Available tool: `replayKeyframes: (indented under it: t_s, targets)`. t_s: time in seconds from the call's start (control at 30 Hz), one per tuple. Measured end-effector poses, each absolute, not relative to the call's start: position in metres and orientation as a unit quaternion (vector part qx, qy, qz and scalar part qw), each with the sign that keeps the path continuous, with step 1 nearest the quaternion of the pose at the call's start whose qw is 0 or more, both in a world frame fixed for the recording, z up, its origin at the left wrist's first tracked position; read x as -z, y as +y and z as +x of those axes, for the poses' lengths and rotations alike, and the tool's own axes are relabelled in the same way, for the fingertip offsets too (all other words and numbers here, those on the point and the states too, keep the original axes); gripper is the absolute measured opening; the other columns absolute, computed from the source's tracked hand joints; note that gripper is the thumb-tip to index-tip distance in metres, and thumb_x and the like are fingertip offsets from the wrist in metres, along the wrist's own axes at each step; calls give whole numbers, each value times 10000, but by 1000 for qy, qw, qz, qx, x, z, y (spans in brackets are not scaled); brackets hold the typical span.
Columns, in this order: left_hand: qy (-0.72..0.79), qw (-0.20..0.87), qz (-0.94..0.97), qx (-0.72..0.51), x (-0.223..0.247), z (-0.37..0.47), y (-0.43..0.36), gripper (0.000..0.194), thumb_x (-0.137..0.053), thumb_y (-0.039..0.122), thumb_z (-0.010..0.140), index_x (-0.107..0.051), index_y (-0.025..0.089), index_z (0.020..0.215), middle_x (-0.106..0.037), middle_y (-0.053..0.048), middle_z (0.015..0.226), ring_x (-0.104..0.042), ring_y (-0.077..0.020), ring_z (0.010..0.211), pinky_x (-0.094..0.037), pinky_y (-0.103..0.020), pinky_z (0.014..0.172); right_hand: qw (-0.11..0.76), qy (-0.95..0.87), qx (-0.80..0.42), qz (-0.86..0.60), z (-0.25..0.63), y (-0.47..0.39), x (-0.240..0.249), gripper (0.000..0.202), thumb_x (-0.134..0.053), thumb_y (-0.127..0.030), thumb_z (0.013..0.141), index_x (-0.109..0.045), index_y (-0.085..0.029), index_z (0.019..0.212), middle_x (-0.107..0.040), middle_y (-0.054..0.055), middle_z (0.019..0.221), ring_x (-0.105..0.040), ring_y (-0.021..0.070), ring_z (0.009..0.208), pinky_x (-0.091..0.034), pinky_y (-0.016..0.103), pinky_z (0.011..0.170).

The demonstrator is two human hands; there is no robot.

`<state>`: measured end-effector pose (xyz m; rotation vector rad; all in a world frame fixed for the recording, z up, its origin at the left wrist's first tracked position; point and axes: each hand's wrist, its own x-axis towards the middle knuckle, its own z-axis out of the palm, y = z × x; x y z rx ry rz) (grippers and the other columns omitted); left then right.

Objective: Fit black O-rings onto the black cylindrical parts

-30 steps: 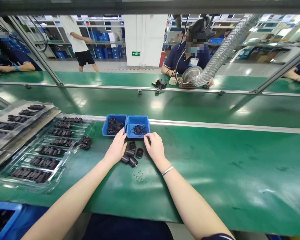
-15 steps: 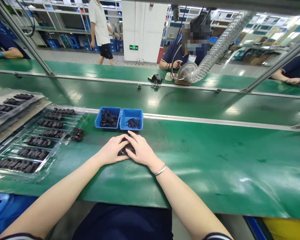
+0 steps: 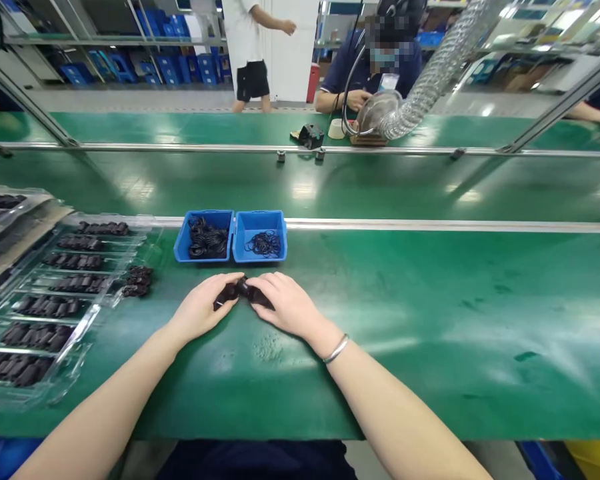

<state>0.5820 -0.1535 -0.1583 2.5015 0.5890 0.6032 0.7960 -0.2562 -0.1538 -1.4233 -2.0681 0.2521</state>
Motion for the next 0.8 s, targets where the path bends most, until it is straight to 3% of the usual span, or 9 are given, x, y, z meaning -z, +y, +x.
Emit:
replayKeyframes:
  t_s: [0.1, 0.27, 0.4, 0.57, 0.8]
  targets:
    - [228, 245, 918, -213, 156, 580, -153, 413, -554, 188, 924, -506, 244, 1331, -652, -59, 1212, -601, -234, 1108, -491, -413, 978, 310, -777, -94, -540, 794, -256, 154, 314, -611, -211, 945, -499, -203, 1238, -629, 93, 1127, -582, 255, 1005, -506, 436, 910]
    - [268, 258, 901, -223, 157, 582, -153, 438, -603, 234, 908, -492, 209, 1331, -658, -76, 1199, -610, -243, 1087, -501, -416, 958, 308, -770, -104, -549, 794, -255, 158, 311, -624, -200, 938, -481, -194, 1214, -630, 92, 1108, -588, 250, 987, -504, 423, 902]
    - [261, 262, 905, -210, 157, 585, -154, 339, -580, 215, 921, -550, 224, 1259, -656, -61, 1157, -596, -236, 1069, -501, -400, 944, 300, -770, -103, -554, 793, -254, 157, 300, -599, -189, 941, -488, -195, 1220, -624, 85, 1064, -593, 240, 957, -508, 406, 890]
    - [269, 232, 914, -195, 155, 592, -158, 327, -562, 202, 923, -562, 224, 1250, -635, -71, 1093, -584, -251, 1033, -507, -413, 902, 263, -752, -77, -600, 786, -253, 157, 316, -624, -297, 947, -526, -184, 1225, -601, 97, 998, -593, 260, 903, -531, 417, 815]
    - [267, 344, 875, -212, 151, 592, -161, 282, -587, 221, 909, -594, 247, 1189, -657, -38, 1117, -625, -199, 1027, -500, -345, 917, 276, -732, -68, -620, 783, -251, 158, 235, -633, -343, 958, -572, -189, 1123, -637, 101, 1019, -610, 262, 928, -524, 417, 835]
